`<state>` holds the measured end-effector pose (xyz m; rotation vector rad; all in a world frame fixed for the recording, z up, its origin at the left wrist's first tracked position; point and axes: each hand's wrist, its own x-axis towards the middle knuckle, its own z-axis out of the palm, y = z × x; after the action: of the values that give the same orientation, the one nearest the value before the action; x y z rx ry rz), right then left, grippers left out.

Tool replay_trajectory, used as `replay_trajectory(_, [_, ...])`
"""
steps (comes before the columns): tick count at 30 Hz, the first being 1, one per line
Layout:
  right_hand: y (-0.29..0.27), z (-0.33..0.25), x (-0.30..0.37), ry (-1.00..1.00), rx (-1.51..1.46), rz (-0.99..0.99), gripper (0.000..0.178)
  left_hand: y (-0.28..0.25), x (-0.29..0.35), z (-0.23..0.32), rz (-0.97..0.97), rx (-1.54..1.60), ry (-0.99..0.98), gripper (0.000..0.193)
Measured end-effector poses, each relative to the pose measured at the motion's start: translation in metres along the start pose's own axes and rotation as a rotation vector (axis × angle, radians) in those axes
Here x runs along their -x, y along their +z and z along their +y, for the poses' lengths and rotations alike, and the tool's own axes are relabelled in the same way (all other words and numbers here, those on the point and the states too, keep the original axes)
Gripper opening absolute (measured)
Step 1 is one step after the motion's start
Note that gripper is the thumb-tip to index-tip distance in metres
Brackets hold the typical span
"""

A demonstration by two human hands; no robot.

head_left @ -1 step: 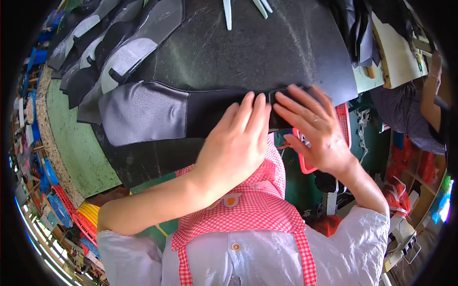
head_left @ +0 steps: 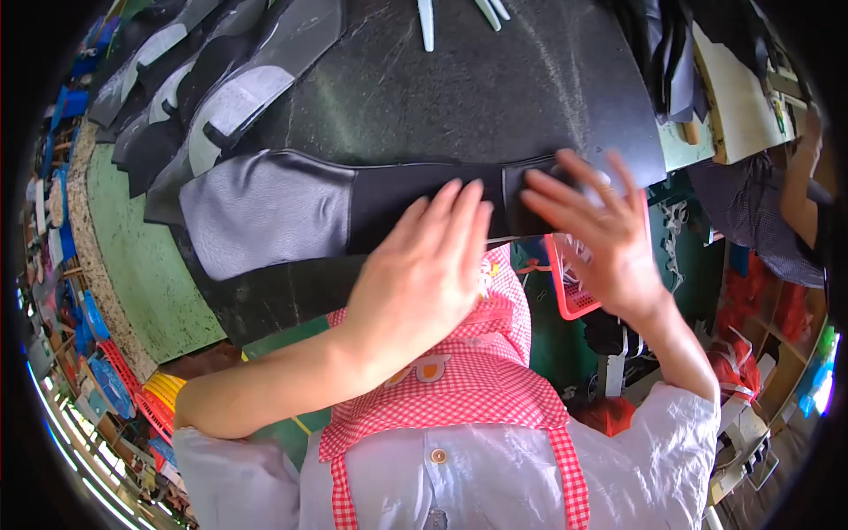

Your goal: The recorder is applying white adhesive or reinforcement strips to the edges of black leather shoe upper components at a factory workbench.

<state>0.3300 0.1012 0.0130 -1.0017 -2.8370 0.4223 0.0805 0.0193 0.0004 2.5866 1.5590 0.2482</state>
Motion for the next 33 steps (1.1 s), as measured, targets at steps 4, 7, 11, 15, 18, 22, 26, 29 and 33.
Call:
replay_trajectory(4, [-0.002, -0.011, -0.011, 0.026, -0.05, 0.055, 0.049, -0.015, 0.017, -0.009, 0.036, 0.124, -0.025, 0.044])
replay_trajectory(7, [0.027, -0.045, -0.037, -0.052, -0.254, 0.115, 0.057, -0.025, 0.011, -0.04, -0.084, 0.472, -0.132, 0.051])
replay_trajectory(11, [0.034, -0.047, -0.043, 0.012, -0.255, 0.081, 0.047, -0.036, 0.03, -0.067, 0.019, 0.284, -0.051, 0.056])
replay_trajectory(15, [0.04, -0.058, -0.057, -0.132, -0.273, 0.194, 0.042, -0.009, 0.044, -0.066, 0.008, 0.249, -0.063, 0.053])
replay_trajectory(18, [0.035, -0.045, -0.053, -0.17, -0.239, 0.114, 0.049, -0.002, 0.059, -0.086, 0.087, 0.198, -0.022, 0.044])
replay_trajectory(22, [0.026, -0.008, -0.043, -0.129, -0.174, 0.226, 0.049, 0.0, 0.076, -0.11, 0.253, 0.149, -0.042, 0.038])
replay_trajectory(26, [0.009, 0.03, -0.039, 0.03, -0.241, 0.314, 0.038, -0.023, 0.068, -0.127, 0.248, 0.224, -0.13, 0.031])
replay_trajectory(29, [-0.004, 0.074, -0.042, 0.26, -0.257, 0.584, 0.019, -0.059, 0.046, -0.147, 0.596, 0.181, -0.176, 0.023])
replay_trajectory(33, [-0.048, 0.198, -0.036, 0.687, -0.655, 0.874, 0.028, -0.071, 0.054, -0.183, 0.646, 0.24, -0.333, 0.041])
